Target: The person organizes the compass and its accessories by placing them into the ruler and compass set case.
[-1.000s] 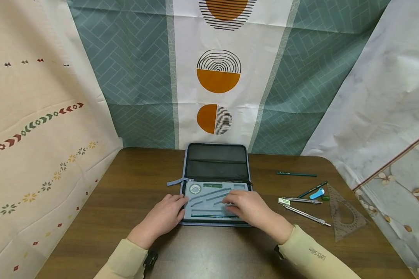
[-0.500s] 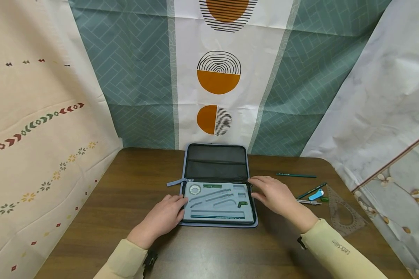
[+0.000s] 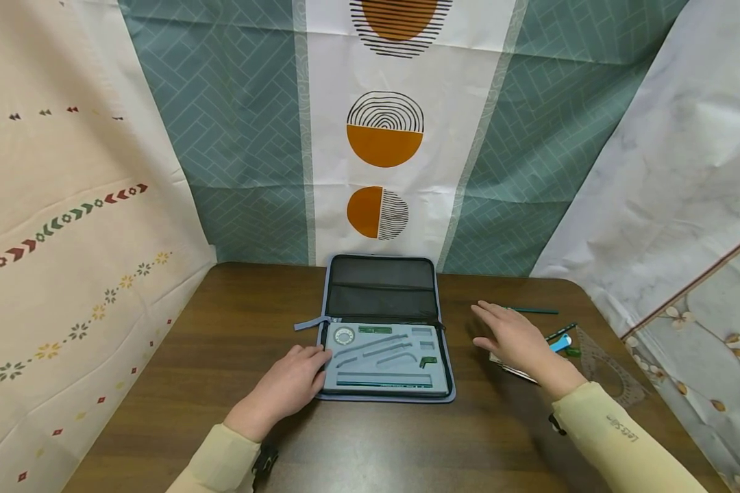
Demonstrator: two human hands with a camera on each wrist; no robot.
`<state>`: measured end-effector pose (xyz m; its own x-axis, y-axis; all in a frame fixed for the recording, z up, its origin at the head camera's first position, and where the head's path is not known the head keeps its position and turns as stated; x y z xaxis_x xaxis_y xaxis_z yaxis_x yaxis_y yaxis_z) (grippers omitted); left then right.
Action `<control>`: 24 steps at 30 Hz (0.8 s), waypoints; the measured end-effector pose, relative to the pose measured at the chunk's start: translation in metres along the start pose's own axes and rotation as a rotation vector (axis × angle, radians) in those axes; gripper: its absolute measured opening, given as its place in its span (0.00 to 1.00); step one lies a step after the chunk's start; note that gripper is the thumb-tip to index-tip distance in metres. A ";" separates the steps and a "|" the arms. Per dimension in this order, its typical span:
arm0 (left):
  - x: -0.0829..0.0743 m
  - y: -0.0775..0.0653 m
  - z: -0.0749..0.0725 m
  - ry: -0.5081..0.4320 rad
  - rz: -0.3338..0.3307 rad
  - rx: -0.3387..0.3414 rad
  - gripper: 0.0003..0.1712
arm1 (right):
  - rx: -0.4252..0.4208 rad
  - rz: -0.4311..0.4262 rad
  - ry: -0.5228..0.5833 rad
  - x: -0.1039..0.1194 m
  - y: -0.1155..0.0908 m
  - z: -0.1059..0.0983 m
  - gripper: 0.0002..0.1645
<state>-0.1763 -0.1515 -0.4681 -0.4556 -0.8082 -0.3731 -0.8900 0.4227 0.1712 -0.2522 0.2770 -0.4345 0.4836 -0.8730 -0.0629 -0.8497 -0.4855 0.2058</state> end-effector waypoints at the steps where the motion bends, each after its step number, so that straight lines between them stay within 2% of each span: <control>1: 0.000 0.000 0.000 -0.002 0.000 0.000 0.20 | 0.007 0.007 -0.005 -0.004 -0.001 0.001 0.43; 11: 0.001 0.001 0.000 -0.003 -0.001 -0.010 0.20 | 0.045 0.076 -0.051 -0.038 -0.009 0.000 0.43; 24: 0.001 0.000 0.001 0.004 0.011 -0.014 0.20 | 0.080 0.137 -0.099 -0.080 -0.016 0.012 0.42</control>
<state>-0.1767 -0.1515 -0.4691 -0.4658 -0.8051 -0.3672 -0.8849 0.4261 0.1880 -0.2794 0.3538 -0.4442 0.3427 -0.9295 -0.1365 -0.9219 -0.3607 0.1413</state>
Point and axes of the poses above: each hand's wrist, its own y-axis towards the middle knuckle, its own z-axis out of the palm, x = y × z, the point moved 2 cm from there along y, towards the middle knuckle, and after that the axes turned 7 degrees about -y, right-handed, at the moved point
